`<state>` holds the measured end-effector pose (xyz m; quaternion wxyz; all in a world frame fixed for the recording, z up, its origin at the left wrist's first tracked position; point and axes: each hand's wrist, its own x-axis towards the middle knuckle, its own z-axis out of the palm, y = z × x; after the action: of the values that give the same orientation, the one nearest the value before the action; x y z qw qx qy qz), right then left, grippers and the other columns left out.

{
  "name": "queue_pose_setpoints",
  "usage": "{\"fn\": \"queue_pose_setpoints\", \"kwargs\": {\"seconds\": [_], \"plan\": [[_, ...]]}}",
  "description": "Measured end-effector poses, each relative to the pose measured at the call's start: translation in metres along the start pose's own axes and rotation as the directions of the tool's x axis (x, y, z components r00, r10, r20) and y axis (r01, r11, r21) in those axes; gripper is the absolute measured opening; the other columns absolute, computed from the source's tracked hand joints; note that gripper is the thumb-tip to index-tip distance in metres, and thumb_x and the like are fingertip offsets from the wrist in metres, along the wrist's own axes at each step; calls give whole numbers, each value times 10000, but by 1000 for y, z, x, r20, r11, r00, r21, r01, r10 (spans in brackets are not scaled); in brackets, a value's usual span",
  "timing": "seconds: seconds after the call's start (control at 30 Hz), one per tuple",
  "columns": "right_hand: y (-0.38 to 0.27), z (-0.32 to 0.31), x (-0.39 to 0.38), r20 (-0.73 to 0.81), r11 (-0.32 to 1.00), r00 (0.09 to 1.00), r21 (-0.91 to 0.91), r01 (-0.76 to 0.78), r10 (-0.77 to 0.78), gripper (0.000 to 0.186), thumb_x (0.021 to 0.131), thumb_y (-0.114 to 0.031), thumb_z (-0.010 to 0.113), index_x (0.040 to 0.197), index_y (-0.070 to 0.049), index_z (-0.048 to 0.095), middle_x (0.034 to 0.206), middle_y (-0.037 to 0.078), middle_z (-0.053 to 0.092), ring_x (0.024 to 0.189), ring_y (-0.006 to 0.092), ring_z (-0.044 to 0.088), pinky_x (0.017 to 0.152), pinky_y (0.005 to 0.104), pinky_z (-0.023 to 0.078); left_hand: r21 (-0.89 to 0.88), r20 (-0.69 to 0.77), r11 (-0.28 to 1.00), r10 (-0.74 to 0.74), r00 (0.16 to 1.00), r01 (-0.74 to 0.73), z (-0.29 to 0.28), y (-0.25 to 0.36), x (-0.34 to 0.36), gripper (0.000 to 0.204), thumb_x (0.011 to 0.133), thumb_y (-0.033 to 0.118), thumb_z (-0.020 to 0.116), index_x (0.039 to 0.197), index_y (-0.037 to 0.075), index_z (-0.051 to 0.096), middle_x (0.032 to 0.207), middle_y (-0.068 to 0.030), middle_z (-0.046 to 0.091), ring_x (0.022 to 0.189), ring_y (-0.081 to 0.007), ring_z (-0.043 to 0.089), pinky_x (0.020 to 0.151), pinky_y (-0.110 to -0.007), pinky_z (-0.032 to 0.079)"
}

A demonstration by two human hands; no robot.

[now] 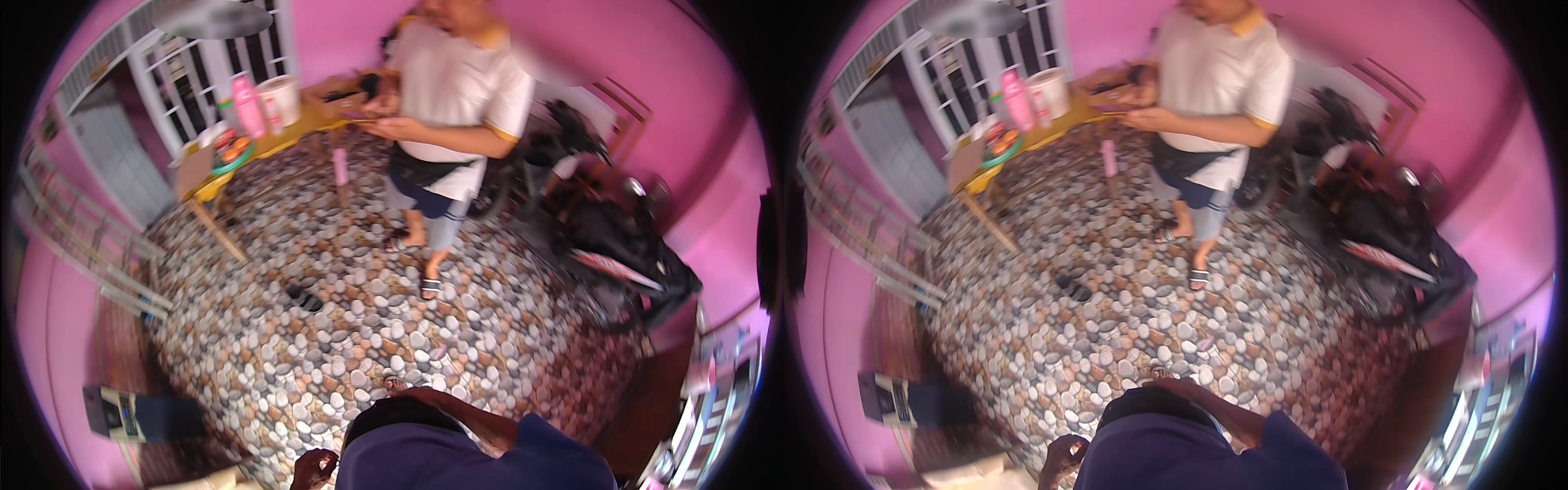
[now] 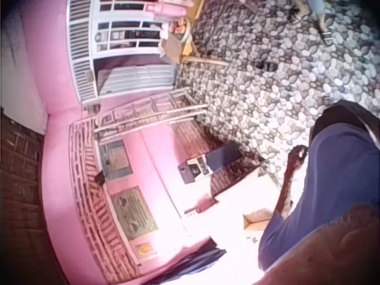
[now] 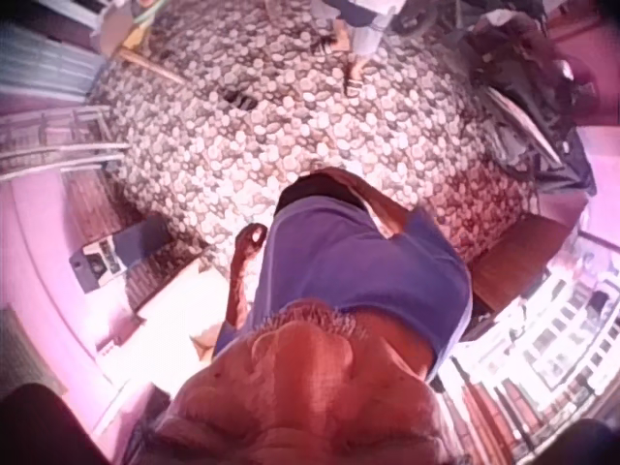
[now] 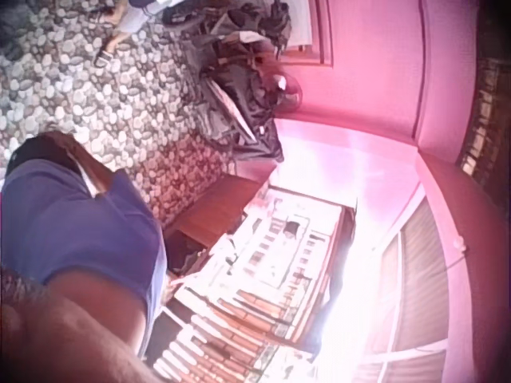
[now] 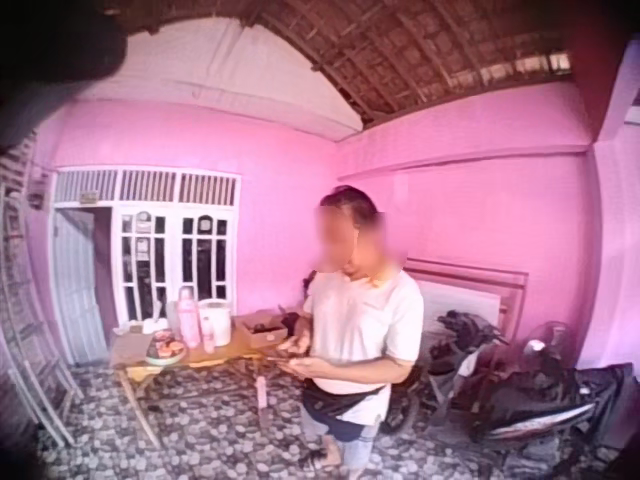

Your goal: The person pours water from a plastic bottle into a pink paint tray and then uses a paint roller and a putty knife to mix the pink paint. The person repeatedly scrapes and rolls the paint within the tray to blend it.

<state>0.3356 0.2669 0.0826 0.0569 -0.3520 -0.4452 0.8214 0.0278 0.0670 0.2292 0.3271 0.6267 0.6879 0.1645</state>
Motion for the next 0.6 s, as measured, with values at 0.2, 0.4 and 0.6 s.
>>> {"fn": "queue_pose_setpoints", "kwargs": {"seconds": [0.2,0.4,0.6], "plan": [[12,32,-43,-134,976,969,44,213,-205,434,912,-307,571,1241,-25,561,1165,97,616,1074,170,556,947,320,426,-118,283,977,207,937,-180,-21,-36,32,102,758,137,685,840,76,681,793,-85,670,763,-232,671,708,-334,528],[44,104,-100,-453,890,817,100,444,-357,458,902,-303,584,1259,-19,547,1192,109,606,1108,178,541,962,324,417,-55,386,836,522,760,-546,-31,-32,70,70,732,116,691,793,89,668,783,-73,652,762,-253,641,698,-354,499],[94,162,-134,-644,831,756,354,429,-116,451,890,-302,603,1235,-13,569,1159,96,620,1096,179,541,963,323,410,-114,467,539,771,434,-835,10,24,117,88,800,191,663,819,106,644,787,-66,605,772,-268,592,720,-402,453]]}}
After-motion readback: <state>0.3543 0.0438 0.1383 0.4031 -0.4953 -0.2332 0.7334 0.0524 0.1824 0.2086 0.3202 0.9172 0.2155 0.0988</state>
